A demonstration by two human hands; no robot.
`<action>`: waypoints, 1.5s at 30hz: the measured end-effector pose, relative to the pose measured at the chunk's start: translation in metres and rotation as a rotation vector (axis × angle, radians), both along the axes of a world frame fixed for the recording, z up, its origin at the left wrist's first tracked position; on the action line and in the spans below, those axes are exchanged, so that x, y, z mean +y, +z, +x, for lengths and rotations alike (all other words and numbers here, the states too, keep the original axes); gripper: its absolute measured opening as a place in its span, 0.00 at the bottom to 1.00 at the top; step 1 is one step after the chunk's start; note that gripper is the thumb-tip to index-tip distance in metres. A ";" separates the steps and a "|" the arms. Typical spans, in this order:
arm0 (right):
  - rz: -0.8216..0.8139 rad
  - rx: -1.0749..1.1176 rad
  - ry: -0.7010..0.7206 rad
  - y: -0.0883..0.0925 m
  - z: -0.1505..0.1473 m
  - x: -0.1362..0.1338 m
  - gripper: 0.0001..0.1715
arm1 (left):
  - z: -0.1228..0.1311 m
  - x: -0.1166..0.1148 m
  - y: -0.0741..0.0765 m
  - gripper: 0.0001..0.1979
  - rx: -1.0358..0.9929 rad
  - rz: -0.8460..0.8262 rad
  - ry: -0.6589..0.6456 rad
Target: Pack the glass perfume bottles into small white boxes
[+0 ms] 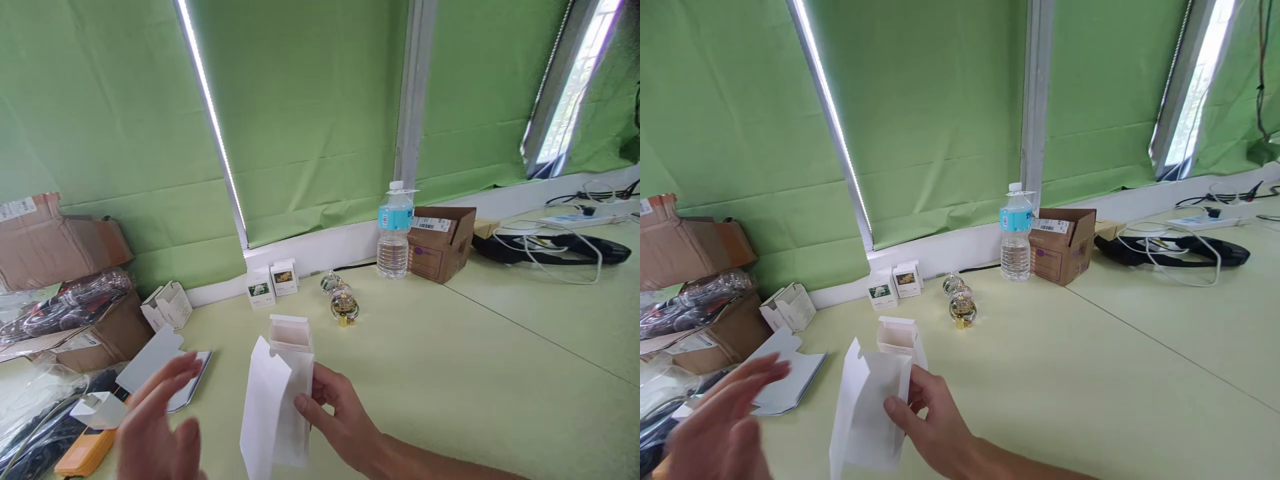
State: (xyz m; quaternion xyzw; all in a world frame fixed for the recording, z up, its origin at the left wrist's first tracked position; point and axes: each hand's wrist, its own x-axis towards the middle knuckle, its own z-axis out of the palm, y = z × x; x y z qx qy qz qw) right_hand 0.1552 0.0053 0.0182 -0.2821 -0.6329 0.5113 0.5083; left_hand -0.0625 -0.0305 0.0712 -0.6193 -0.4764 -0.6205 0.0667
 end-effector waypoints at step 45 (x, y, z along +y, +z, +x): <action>0.157 -0.510 -0.016 -0.027 0.006 0.022 0.14 | 0.015 0.092 -0.053 0.40 -0.364 -0.626 -0.301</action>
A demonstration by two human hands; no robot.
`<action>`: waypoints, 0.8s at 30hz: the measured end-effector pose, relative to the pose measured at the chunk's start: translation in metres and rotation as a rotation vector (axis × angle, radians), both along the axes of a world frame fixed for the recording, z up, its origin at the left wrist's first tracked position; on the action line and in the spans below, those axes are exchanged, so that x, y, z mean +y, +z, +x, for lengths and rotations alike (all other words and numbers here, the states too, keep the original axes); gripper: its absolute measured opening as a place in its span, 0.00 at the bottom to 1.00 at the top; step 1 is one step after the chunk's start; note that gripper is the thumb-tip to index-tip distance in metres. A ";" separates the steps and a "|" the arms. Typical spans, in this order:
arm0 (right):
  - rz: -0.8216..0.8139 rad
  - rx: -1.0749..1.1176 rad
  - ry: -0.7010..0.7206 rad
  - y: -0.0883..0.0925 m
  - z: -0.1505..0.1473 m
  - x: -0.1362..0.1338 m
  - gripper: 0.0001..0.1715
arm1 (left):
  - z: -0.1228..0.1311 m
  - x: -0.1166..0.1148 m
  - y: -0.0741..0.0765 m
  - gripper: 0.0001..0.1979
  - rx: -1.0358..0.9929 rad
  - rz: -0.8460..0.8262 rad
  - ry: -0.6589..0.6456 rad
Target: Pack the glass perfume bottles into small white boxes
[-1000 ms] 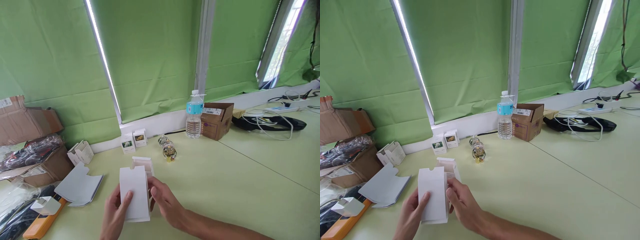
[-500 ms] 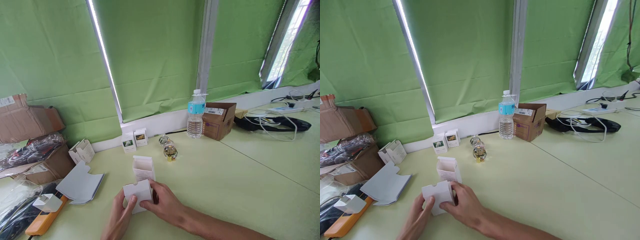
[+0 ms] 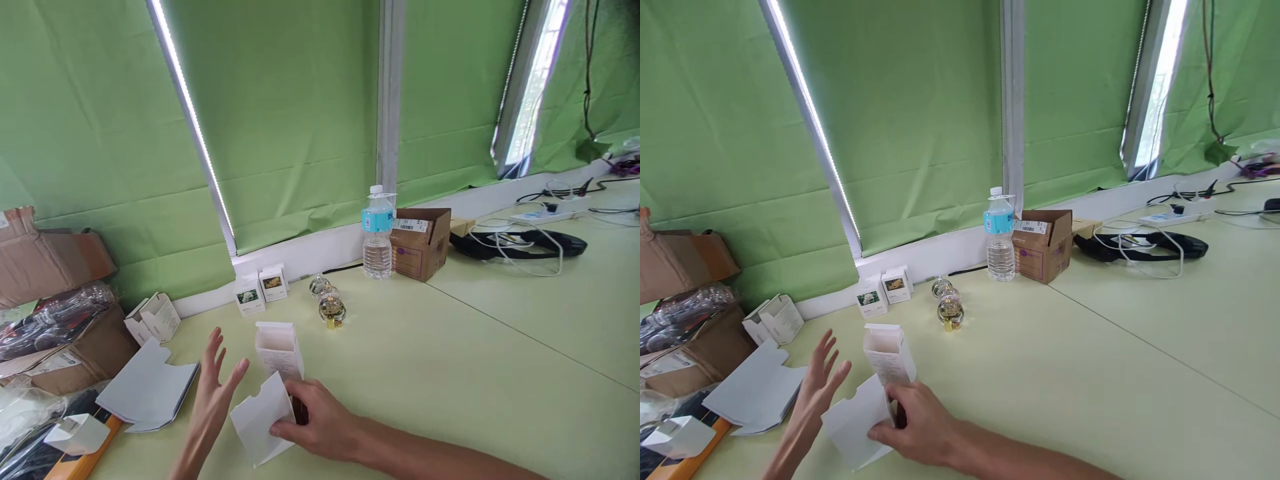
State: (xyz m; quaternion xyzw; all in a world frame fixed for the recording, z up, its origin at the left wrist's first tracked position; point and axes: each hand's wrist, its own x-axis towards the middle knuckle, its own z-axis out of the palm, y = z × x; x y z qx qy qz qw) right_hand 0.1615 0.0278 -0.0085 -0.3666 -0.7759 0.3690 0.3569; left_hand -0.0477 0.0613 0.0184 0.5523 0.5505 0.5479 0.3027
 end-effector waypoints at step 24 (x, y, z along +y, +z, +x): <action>-0.110 0.167 -0.004 0.015 0.001 0.003 0.14 | 0.026 0.003 -0.007 0.21 -0.200 -0.126 -0.492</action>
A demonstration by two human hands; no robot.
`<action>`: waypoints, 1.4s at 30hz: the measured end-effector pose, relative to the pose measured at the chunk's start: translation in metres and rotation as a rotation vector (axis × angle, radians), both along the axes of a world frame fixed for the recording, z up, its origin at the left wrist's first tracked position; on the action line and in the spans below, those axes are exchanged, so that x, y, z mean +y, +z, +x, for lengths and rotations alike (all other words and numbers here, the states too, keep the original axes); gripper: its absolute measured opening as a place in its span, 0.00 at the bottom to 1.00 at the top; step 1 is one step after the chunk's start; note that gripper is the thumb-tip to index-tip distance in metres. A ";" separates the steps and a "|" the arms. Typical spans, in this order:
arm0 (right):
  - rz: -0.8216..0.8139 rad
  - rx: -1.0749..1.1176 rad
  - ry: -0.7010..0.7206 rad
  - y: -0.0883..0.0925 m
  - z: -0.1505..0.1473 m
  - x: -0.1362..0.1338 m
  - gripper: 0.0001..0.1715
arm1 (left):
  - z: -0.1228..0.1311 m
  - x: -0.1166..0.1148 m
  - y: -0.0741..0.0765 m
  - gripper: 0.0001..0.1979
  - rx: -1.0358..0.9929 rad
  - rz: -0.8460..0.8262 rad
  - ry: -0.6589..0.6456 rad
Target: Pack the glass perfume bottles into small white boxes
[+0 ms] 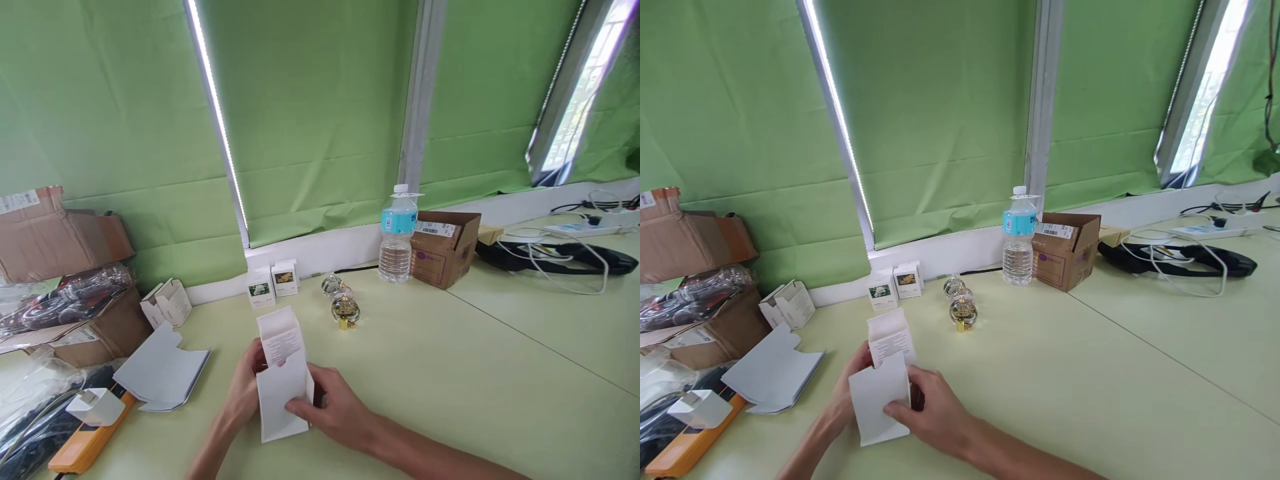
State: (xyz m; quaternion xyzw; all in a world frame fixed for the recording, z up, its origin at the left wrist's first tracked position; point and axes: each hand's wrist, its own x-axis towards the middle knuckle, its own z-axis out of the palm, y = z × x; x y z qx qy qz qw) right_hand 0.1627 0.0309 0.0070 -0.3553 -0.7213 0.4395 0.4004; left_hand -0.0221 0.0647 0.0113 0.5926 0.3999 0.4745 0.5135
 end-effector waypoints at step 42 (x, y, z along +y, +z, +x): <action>-0.118 0.340 -0.227 0.078 0.020 0.004 0.19 | 0.000 -0.031 0.052 0.21 0.304 0.188 -0.065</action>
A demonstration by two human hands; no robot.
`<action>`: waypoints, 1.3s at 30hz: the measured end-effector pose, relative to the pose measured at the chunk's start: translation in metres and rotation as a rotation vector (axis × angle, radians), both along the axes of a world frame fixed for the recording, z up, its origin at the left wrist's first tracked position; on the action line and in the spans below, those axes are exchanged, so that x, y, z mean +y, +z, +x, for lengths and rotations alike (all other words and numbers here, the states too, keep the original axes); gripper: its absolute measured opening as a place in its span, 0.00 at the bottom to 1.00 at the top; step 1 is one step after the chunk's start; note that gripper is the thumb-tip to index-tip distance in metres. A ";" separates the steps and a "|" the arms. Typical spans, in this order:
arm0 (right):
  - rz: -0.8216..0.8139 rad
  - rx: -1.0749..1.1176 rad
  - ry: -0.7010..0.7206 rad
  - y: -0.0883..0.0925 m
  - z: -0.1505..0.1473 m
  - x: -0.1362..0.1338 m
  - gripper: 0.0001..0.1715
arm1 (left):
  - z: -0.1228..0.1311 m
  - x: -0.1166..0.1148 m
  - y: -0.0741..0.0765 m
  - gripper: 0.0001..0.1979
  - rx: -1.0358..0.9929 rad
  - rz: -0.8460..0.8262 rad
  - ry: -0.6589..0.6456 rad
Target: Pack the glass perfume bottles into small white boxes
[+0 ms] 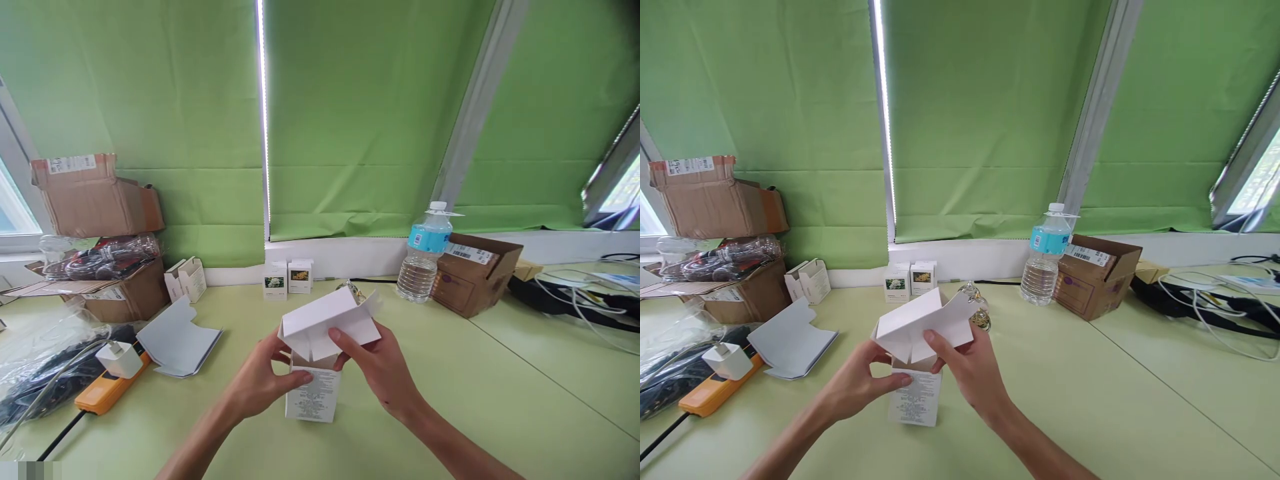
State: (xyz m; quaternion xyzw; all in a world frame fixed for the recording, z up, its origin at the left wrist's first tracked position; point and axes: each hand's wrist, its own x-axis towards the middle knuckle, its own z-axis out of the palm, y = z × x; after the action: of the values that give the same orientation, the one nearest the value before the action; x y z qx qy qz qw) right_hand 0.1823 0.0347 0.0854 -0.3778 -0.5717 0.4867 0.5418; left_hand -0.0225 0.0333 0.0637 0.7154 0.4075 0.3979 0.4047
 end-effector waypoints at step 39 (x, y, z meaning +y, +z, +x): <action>0.080 -0.451 -0.091 -0.006 0.014 0.016 0.19 | -0.005 0.004 -0.005 0.22 0.074 -0.012 -0.021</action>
State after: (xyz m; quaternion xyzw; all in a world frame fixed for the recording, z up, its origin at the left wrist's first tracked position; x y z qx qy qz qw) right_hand 0.1960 0.0510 0.0795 -0.4805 -0.6795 0.3419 0.4365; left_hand -0.0275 0.0377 0.0584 0.7315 0.4171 0.3643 0.3979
